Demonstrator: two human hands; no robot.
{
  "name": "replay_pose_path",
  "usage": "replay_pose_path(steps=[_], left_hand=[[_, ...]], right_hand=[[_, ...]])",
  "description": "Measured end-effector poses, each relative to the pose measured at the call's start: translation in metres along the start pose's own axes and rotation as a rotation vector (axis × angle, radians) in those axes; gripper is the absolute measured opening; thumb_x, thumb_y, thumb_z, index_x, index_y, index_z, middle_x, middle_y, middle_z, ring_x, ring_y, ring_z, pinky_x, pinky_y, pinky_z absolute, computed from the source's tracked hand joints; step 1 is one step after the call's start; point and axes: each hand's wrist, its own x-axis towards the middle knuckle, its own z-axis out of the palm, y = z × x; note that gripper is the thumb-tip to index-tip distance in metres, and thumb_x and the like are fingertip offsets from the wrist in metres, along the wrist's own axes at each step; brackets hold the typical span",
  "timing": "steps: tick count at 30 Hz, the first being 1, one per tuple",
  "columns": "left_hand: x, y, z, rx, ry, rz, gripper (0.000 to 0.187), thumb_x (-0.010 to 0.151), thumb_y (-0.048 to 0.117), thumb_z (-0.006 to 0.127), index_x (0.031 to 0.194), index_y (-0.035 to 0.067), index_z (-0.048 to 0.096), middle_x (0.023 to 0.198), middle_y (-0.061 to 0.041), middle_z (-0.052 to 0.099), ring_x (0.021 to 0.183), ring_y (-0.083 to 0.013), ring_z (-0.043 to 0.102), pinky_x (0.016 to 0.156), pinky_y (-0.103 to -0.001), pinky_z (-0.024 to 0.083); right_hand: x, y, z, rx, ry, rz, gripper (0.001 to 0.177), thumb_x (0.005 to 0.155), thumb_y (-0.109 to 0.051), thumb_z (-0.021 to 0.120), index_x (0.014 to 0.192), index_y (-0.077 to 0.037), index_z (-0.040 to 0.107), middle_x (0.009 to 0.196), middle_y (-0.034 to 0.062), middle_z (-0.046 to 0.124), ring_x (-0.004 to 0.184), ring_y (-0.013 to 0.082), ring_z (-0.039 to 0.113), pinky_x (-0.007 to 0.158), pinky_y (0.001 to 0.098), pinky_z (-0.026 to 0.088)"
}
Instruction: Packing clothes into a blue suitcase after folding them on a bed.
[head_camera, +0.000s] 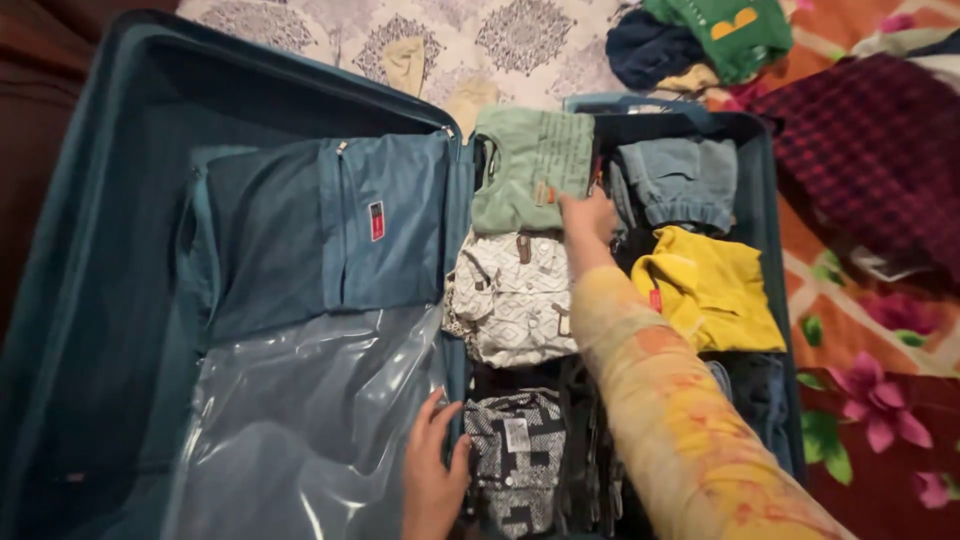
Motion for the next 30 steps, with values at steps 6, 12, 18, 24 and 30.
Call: replay_pose_path(steps=[6, 12, 18, 24, 30], left_hand=[[0.013, -0.006, 0.016, -0.041, -0.051, -0.111, 0.040, 0.084, 0.008, 0.070, 0.123, 0.008, 0.068, 0.151, -0.010, 0.052, 0.137, -0.0318, 0.053, 0.110, -0.040, 0.042], [0.038, 0.012, 0.028, 0.004, -0.047, -0.001, 0.037, 0.085, 0.009, 0.070, 0.122, 0.007, 0.069, 0.149, -0.012, 0.054, 0.136, -0.0329, 0.053, 0.110, -0.041, 0.041], [0.045, 0.017, 0.035, -0.070, -0.062, -0.073, 0.034, 0.086, 0.011, 0.070, 0.121, 0.008, 0.070, 0.148, -0.011, 0.056, 0.135, -0.0310, 0.056, 0.108, -0.040, 0.044], [0.048, 0.020, 0.041, -0.101, -0.108, -0.093, 0.036, 0.086, 0.011, 0.070, 0.122, 0.008, 0.069, 0.148, -0.010, 0.056, 0.134, -0.0309, 0.056, 0.109, -0.039, 0.043], [0.046, 0.011, 0.040, -0.097, -0.086, -0.074, 0.035, 0.086, 0.012, 0.070, 0.121, 0.008, 0.070, 0.148, -0.012, 0.056, 0.136, -0.0317, 0.055, 0.111, -0.040, 0.042]], right_hand=[[-0.064, -0.071, 0.026, -0.086, 0.425, -0.725, 0.039, 0.076, -0.011, 0.071, 0.115, -0.018, 0.071, 0.105, 0.0090, 0.060, 0.099, 0.0342, 0.062, 0.081, 0.0513, 0.049], [-0.094, -0.098, 0.030, 0.053, 0.263, -0.719, 0.037, 0.081, -0.014, 0.073, 0.118, -0.016, 0.068, 0.106, 0.0095, 0.060, 0.101, 0.0343, 0.062, 0.084, 0.0494, 0.050], [-0.039, -0.048, 0.013, 0.006, 0.520, -0.447, 0.041, 0.075, -0.015, 0.076, 0.112, -0.010, 0.063, 0.119, 0.0153, 0.061, 0.111, 0.0385, 0.061, 0.093, 0.0492, 0.049], [-0.017, -0.032, 0.007, 0.125, 0.221, -0.197, 0.076, 0.071, -0.029, 0.085, 0.135, -0.002, 0.054, 0.125, 0.0242, 0.061, 0.114, 0.0434, 0.059, 0.095, 0.0507, 0.048], [0.009, -0.050, 0.022, 0.249, -0.184, -0.100, 0.063, 0.069, -0.045, 0.087, 0.119, -0.011, 0.071, 0.110, 0.0156, 0.075, 0.102, 0.0345, 0.072, 0.089, 0.0455, 0.055]])
